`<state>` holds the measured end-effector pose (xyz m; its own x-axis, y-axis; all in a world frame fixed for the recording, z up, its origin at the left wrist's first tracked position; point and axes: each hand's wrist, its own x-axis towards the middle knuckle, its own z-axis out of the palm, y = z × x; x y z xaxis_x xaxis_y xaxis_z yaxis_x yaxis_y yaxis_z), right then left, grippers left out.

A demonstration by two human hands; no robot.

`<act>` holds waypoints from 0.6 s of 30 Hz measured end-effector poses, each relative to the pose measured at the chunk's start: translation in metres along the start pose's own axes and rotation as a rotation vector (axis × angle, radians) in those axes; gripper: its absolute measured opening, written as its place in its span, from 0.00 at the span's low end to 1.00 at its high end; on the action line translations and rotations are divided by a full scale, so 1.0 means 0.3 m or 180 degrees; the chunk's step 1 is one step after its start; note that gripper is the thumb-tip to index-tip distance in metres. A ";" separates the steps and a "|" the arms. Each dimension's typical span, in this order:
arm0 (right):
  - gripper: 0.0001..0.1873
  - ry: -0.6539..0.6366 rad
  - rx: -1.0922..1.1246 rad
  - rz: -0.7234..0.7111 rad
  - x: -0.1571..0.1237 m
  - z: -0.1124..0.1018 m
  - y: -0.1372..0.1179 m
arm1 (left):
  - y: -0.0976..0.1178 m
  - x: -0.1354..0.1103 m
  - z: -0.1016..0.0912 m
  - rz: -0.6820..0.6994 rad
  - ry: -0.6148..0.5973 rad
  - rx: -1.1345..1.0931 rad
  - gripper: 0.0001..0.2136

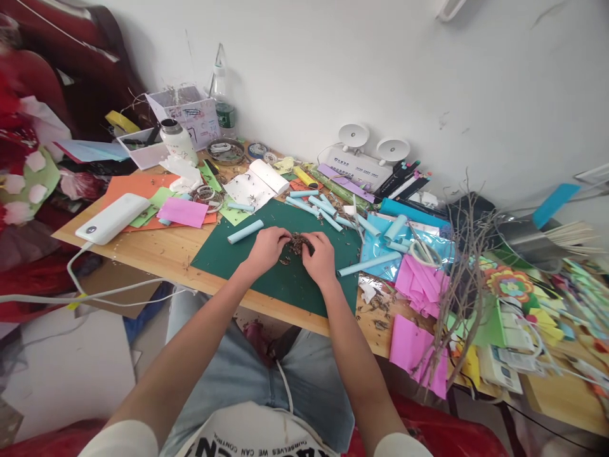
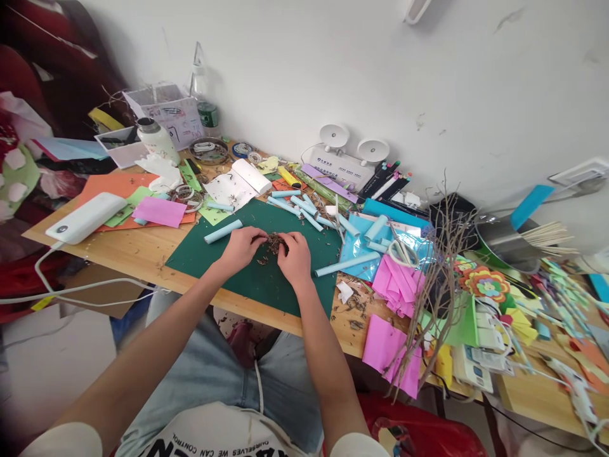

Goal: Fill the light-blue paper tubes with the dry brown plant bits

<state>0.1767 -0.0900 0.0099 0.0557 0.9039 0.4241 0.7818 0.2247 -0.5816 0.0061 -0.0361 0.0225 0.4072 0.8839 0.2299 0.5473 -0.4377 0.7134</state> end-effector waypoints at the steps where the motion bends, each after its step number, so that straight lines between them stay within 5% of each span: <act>1: 0.16 0.0132 0.0127 -0.0017 0.000 -0.003 -0.007 | 0.007 0.002 0.000 -0.0077 0.0033 -0.0145 0.11; 6: 0.14 0.0153 0.0889 0.0025 0.003 -0.010 -0.031 | 0.039 0.011 0.025 -0.0374 0.0049 -0.1000 0.11; 13: 0.09 0.0544 0.0988 0.0326 0.009 -0.002 -0.014 | 0.024 0.012 0.094 -0.0921 0.0157 -0.2253 0.17; 18: 0.10 0.0335 0.1076 0.0345 0.009 0.001 -0.010 | 0.028 0.008 0.084 -0.0974 0.0138 -0.2320 0.15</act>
<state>0.1742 -0.0881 0.0126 0.2042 0.8907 0.4062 0.5194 0.2532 -0.8162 0.0300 -0.0418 0.0123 0.2789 0.9598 -0.0318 0.0075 0.0309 0.9995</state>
